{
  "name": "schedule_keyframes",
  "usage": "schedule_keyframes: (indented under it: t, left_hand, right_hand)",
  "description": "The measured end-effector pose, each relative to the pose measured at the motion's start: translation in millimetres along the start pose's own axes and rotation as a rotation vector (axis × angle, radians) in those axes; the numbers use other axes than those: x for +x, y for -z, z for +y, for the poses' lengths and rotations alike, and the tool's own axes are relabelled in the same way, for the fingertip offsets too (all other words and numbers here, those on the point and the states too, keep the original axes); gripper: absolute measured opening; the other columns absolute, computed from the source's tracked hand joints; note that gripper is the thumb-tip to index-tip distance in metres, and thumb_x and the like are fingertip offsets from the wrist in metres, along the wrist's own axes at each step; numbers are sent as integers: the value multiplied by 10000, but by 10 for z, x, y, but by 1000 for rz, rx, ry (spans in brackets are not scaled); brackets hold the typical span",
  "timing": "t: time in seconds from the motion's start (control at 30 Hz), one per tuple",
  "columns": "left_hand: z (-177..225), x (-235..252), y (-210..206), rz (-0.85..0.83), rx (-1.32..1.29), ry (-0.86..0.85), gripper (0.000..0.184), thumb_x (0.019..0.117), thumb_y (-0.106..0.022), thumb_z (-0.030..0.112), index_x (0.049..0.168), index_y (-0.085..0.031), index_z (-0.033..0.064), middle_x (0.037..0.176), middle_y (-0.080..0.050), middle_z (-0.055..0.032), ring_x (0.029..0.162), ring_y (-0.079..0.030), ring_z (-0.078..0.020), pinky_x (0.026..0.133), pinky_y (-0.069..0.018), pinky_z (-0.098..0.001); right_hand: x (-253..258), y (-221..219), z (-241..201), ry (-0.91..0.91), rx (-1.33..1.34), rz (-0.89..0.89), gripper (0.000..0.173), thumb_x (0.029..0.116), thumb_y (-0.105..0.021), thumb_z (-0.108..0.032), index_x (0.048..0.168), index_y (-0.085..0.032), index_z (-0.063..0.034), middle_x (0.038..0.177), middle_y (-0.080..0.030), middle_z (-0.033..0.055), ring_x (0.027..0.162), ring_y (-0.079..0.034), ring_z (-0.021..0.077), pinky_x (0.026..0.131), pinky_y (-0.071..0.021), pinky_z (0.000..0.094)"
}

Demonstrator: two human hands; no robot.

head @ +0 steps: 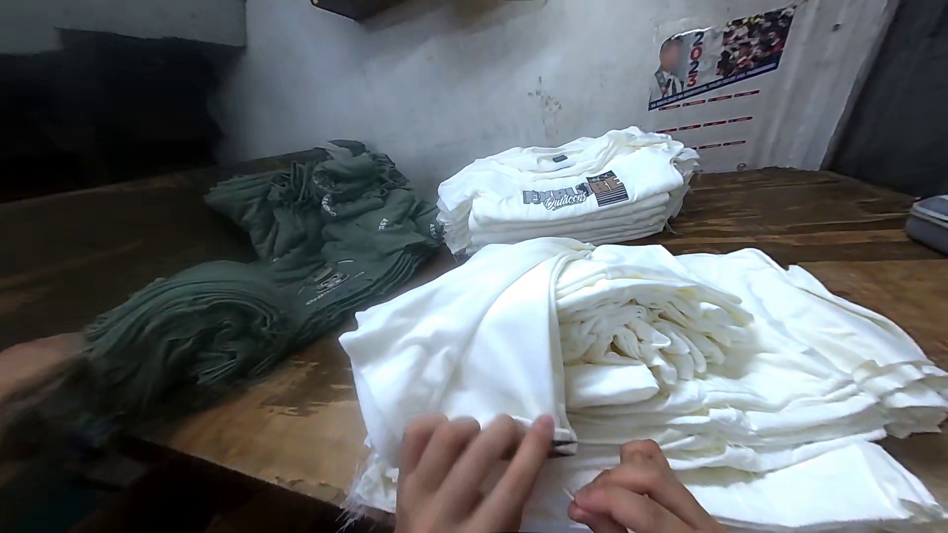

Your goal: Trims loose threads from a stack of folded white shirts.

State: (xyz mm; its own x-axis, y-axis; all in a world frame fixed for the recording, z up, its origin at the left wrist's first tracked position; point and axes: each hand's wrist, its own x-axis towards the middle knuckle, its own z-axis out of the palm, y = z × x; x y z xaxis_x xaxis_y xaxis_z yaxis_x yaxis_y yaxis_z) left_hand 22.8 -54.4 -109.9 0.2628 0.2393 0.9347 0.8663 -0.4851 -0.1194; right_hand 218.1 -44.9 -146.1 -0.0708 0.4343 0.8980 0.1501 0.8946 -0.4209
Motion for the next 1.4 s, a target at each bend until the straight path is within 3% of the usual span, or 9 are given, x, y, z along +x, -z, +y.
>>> schedule_keyframes:
  t: [0.13,0.2,0.27,0.43,0.77,0.97,1.13,1.33,1.4]
  left_hand:
    - [-313,128,295,60,-89,300,118,915,-632,113,973,-710,47,800,-665,-72,737,-626,-98,696,-528,-260]
    - [-443,228,420,386,-33,479,121,926,-616,0,988,-577,-96,843,-609,-50,713,-543,18,631,-460,-130]
    - [-381,288,456,396,-33,520,190,924,-623,3,1039,-536,-121,851,-572,-37,701,-494,40,608,-411,-110]
    - [131,189,283,-227,-127,360,343,937,-739,309,1223,-720,120,1002,-639,-149,900,-613,-266,817,-494,-447]
    - [272,191,63,-164,178,70,177,964,-638,123,1045,-784,182,919,-706,-26,830,-584,-209,781,-403,-379]
    - [96,74,68,-257,-125,268,253,962,-688,348,1172,-728,214,990,-644,-64,900,-606,-200,795,-452,-400]
    - [-81,-22,1,-188,-401,298,152,901,-674,140,992,-771,214,957,-664,14,931,-618,-62,831,-515,-206]
    - [-135,258,54,-147,-595,498,120,999,-616,116,1025,-718,59,875,-693,36,737,-601,54,655,-510,-109]
    - [-211,279,-14,-137,-693,552,158,1001,-622,165,1104,-711,85,820,-679,75,672,-577,48,586,-477,-118]
  right_hand:
    - [-2,53,46,-91,-313,-49,75,942,-701,-191,918,-764,-157,906,-709,19,927,-631,116,883,-484,275]
    - [16,57,11,-138,-287,-35,150,940,-604,-164,1006,-737,-140,1022,-657,60,1016,-607,104,922,-496,229]
    - [57,16,-48,-170,-269,6,190,965,-596,-244,1039,-729,-129,1064,-641,73,1048,-591,102,941,-482,233]
    - [118,-211,-9,-175,-431,125,125,904,-725,-280,887,-780,-169,1038,-683,45,1012,-615,116,901,-497,282]
    - [99,-276,-32,-121,-280,197,75,923,-711,-215,899,-692,-147,1028,-623,-3,1046,-582,34,942,-474,159]
    - [-2,-141,-47,-149,-452,152,135,883,-669,-258,976,-649,-163,1038,-651,18,1031,-591,119,953,-440,314]
    - [101,-309,-43,14,-468,144,268,948,-699,-391,1080,-581,-190,1086,-587,8,1053,-568,121,995,-421,315]
    - [496,-486,8,-248,368,174,125,914,-638,100,985,-688,11,957,-769,42,888,-738,64,796,-625,221]
    - [536,-458,112,-286,583,94,79,991,-623,-48,1063,-602,-21,983,-719,11,871,-688,43,747,-590,209]
